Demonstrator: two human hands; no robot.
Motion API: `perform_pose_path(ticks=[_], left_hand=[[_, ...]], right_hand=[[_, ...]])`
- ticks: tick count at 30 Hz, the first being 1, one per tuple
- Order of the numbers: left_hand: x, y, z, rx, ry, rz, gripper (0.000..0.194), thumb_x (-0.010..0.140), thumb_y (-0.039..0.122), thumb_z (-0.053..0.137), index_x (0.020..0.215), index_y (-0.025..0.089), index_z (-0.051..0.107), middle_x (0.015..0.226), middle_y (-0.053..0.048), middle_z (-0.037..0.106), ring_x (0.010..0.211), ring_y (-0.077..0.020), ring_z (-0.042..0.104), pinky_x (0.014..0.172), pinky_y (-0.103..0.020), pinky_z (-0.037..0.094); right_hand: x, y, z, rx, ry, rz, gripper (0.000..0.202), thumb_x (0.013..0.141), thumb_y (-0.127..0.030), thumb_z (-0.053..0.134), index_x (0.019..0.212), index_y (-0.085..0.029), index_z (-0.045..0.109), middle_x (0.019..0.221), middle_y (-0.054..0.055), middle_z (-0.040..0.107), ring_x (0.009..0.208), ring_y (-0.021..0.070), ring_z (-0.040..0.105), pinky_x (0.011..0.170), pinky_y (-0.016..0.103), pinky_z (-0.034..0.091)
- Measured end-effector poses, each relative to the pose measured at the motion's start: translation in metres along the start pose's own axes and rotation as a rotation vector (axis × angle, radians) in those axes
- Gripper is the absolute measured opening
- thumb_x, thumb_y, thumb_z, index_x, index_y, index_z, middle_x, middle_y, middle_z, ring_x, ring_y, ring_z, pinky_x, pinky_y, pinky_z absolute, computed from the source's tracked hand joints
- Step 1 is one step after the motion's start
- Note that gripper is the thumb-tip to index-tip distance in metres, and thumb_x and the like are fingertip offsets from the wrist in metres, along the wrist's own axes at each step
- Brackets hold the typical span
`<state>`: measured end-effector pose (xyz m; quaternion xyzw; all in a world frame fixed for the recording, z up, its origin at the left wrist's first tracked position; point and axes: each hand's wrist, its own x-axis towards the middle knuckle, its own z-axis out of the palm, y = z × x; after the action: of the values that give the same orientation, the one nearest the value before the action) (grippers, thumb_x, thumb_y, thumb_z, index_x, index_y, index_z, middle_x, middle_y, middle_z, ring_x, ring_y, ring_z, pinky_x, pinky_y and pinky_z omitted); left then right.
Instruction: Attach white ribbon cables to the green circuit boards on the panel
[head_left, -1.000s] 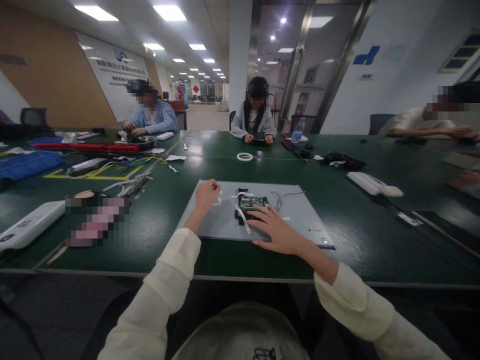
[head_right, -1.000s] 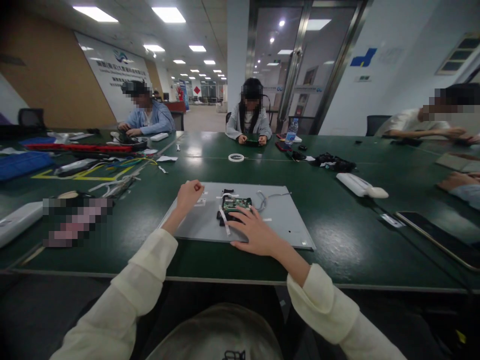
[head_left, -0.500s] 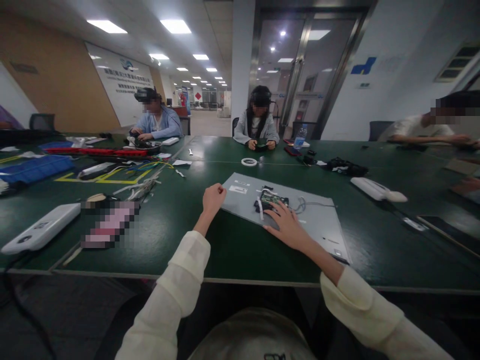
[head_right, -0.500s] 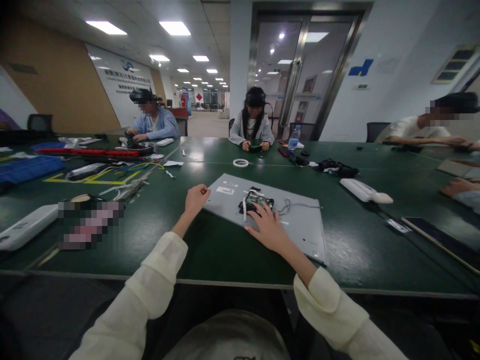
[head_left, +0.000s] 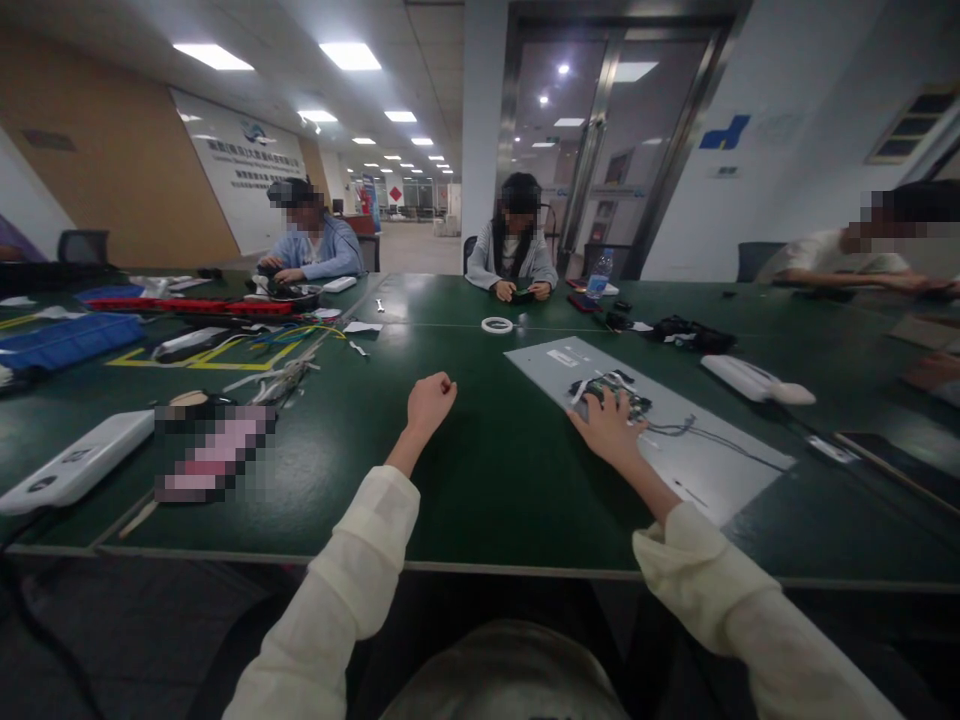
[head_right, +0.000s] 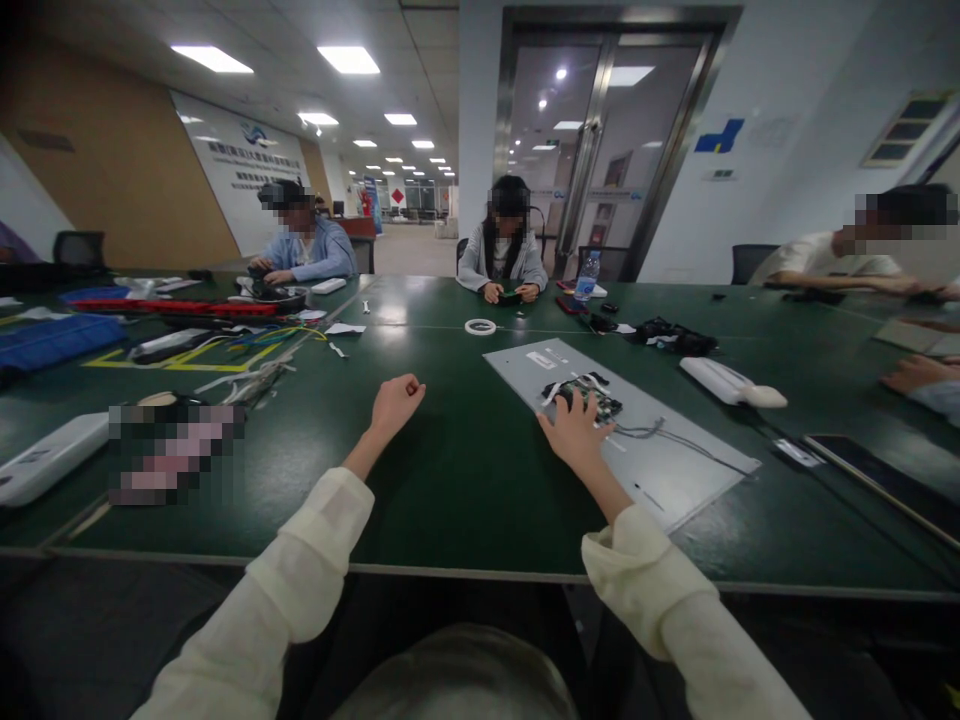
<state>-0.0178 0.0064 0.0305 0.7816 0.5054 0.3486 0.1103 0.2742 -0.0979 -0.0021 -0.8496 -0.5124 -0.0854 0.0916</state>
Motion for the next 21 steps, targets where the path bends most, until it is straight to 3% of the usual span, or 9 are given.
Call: perform_pose_path(ticks=[8, 21], left_hand=[[0.0, 0.001, 0.002, 0.024, -0.065, -0.002, 0.019, 0.084, 0.028, 0.048, 0.071, 0.017, 0.056, 0.068, 0.0, 0.06, 0.061, -0.0106, 0.055, 0.056, -0.021, 0.039], [-0.005, 0.003, 0.011, 0.133, -0.109, 0.05, 0.017, 0.084, 0.027, 0.05, 0.071, 0.018, 0.056, 0.067, 0.001, 0.061, 0.061, -0.0111, 0.056, 0.054, -0.02, 0.038]], right_hand=[[0.029, 0.022, 0.006, 0.04, 0.052, 0.185, 0.052, 0.087, -0.048, 0.026, 0.127, -0.02, 0.044, 0.143, 0.016, 0.018, 0.131, 0.0388, 0.007, 0.087, 0.073, 0.014], [0.046, 0.064, 0.016, 0.063, 0.124, 0.253, 0.057, 0.085, -0.051, 0.027, 0.124, -0.016, 0.048, 0.141, 0.02, 0.022, 0.13, 0.0414, 0.008, 0.087, 0.074, 0.016]])
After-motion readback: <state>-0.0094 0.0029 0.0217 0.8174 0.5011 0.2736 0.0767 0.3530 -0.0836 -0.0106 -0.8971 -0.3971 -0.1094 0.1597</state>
